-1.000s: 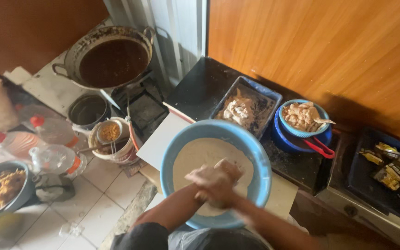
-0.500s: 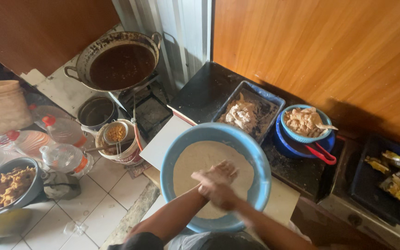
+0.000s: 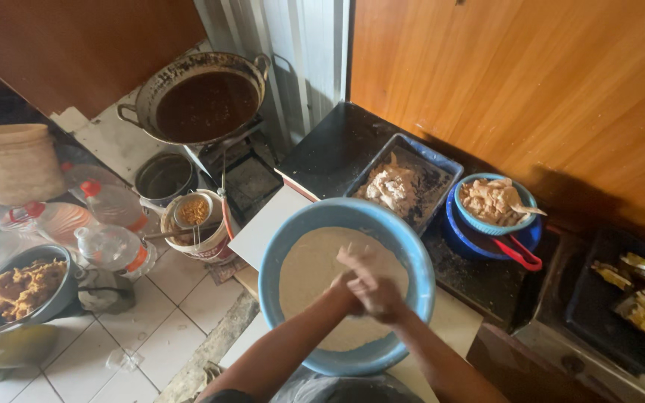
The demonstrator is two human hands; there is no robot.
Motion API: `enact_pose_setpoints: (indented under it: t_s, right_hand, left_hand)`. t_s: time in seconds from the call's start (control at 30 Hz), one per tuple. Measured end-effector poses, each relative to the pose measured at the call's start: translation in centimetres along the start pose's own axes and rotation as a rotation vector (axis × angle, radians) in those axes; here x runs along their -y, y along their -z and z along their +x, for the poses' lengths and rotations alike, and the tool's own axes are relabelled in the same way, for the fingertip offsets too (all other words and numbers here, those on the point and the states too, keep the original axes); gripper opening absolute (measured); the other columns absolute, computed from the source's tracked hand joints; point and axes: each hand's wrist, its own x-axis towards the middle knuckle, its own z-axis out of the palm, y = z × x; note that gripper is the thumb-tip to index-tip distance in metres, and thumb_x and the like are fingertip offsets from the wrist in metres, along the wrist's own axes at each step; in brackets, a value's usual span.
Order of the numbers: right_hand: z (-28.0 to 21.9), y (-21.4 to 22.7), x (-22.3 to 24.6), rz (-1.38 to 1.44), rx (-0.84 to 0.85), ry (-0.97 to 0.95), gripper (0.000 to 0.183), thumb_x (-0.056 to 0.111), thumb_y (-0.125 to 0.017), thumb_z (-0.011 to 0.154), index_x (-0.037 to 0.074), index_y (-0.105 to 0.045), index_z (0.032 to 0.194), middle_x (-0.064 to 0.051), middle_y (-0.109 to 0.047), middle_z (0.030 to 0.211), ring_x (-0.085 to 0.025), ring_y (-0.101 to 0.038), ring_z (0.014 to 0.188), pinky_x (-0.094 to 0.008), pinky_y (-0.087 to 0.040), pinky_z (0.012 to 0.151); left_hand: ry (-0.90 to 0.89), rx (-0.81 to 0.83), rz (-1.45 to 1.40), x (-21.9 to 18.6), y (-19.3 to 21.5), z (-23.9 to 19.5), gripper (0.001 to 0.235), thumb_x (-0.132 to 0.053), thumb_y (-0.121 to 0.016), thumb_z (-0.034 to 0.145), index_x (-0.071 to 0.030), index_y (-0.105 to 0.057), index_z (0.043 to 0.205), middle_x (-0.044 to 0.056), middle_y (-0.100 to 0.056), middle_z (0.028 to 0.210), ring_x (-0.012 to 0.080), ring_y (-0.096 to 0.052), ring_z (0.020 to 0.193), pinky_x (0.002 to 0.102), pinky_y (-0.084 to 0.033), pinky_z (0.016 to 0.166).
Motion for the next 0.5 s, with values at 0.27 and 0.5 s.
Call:
enact_pose_setpoints:
  t_s: [0.27, 0.5]
  right_hand:
    - [1.2, 1.2, -0.2, 0.8, -0.058, -0.679, 0.059, 0.051, -0.039, 0.109, 0.007, -0.05, 0.146, -0.015, -0.057, 0.148, -0.033, -0.056, 0.139, -0.043, -0.042, 0.119]
    - [-1.5, 9.3, 5.2, -0.261, -0.281, 0.244, 0.066, 0.052, -0.046, 0.104, 0.006, -0.046, 0.151, -0.017, -0.049, 0.155, -0.036, -0.049, 0.146, -0.045, -0.035, 0.124]
  left_hand:
    - [-0.128, -0.824, -0.38, -2.5, 4.5, -3.6, 0.07, -0.044, -0.064, 0.098, -0.007, -0.046, 0.155, 0.019, -0.046, 0.158, 0.0322, -0.035, 0.152, 0.047, -0.023, 0.128]
    - [0.952, -0.821, -0.456, 7.0, -3.6, -11.1, 0.07, -0.033, -0.068, 0.087, -0.012, -0.045, 0.149, 0.016, -0.052, 0.147, 0.0363, -0.05, 0.136, 0.049, -0.04, 0.112]
